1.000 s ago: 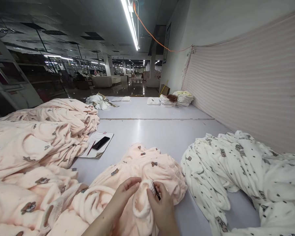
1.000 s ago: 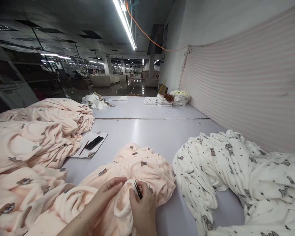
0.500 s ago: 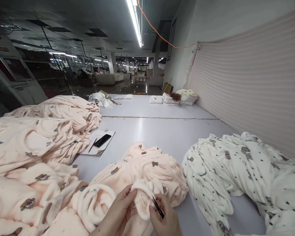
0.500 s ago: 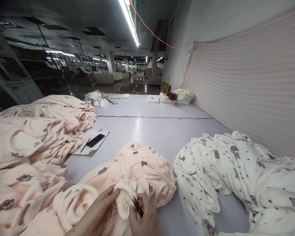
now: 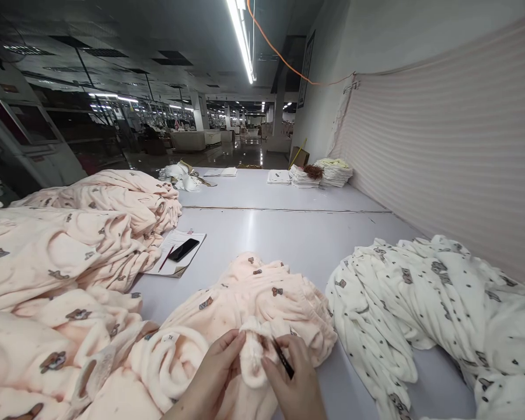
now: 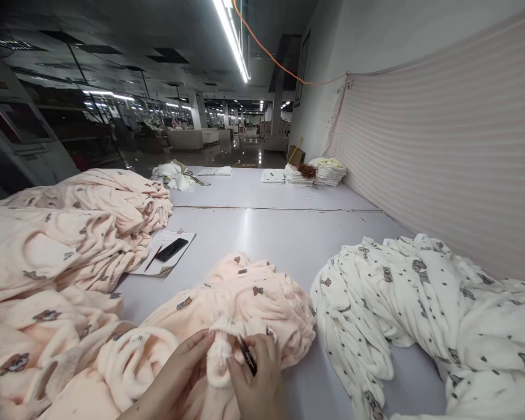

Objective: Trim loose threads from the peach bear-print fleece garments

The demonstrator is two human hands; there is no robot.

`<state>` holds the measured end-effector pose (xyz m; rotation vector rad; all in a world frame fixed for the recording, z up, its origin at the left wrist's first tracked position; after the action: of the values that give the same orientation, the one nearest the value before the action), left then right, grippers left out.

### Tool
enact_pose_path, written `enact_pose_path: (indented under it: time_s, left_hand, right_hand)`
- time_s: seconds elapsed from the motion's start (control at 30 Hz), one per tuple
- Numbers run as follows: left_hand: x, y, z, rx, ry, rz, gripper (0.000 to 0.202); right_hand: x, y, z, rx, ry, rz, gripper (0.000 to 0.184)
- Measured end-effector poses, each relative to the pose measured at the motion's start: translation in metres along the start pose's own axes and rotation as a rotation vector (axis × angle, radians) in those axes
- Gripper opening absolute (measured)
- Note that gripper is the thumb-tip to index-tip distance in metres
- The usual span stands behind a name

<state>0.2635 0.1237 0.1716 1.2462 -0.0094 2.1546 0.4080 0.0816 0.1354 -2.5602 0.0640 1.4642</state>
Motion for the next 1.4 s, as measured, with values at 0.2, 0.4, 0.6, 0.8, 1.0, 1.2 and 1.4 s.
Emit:
enact_pose_path:
  time_s: [0.2, 0.4, 0.6, 0.8, 1.0, 1.2, 1.4]
  left_hand:
    - [-0.01, 0.002, 0.008, -0.152, -0.208, 0.053, 0.048]
    - [-0.032, -0.005, -0.008, -0.098, -0.29, -0.188, 0.065]
    - [-0.02, -0.012, -0.001, -0.206, -0.056, -0.108, 0.048]
    - [-0.018, -0.007, -0.012, 0.002, -0.902, 0.112, 0.029]
    - [-0.036, 0.002, -0.022, 0.137, -1.235, 0.504, 0.026]
    - [-0.036, 0.001, -0.019, -0.038, -1.26, 0.578, 0.023]
    - [-0.029, 0.001, -0.015, -0.105, -1.323, 0.578, 0.02]
  right_hand:
    - [0.001, -0.02, -0.003, 0.002, -0.154, 0.056, 0.015]
    - [0.018, -0.007, 0.009, 0.122, -0.188, 0.068, 0.018]
    - [0.026, 0.001, 0.0, 0.058, 0.034, 0.091, 0.025]
    - [0.026, -0.009, -0.01, -0.117, 0.105, -0.076, 0.029]
    - [0.035, 0.009, -0.016, -0.229, -0.041, -0.078, 0.016]
    - [0.017, 0.009, -0.027, -0.31, -0.078, -0.154, 0.026]
    - [0.007, 0.003, -0.025, -0.331, 0.045, -0.184, 0.025]
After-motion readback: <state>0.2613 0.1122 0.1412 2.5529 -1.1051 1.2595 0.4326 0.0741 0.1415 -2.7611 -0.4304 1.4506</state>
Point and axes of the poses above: each hand's wrist, its own y-axis away from the middle knuckle, its own z-axis out of the palm, x = y × z, the point moved 2 cm from there along -y, towards the middle knuckle, and after that the axes turned 15 degrees about -x, right-handed, at the moved point
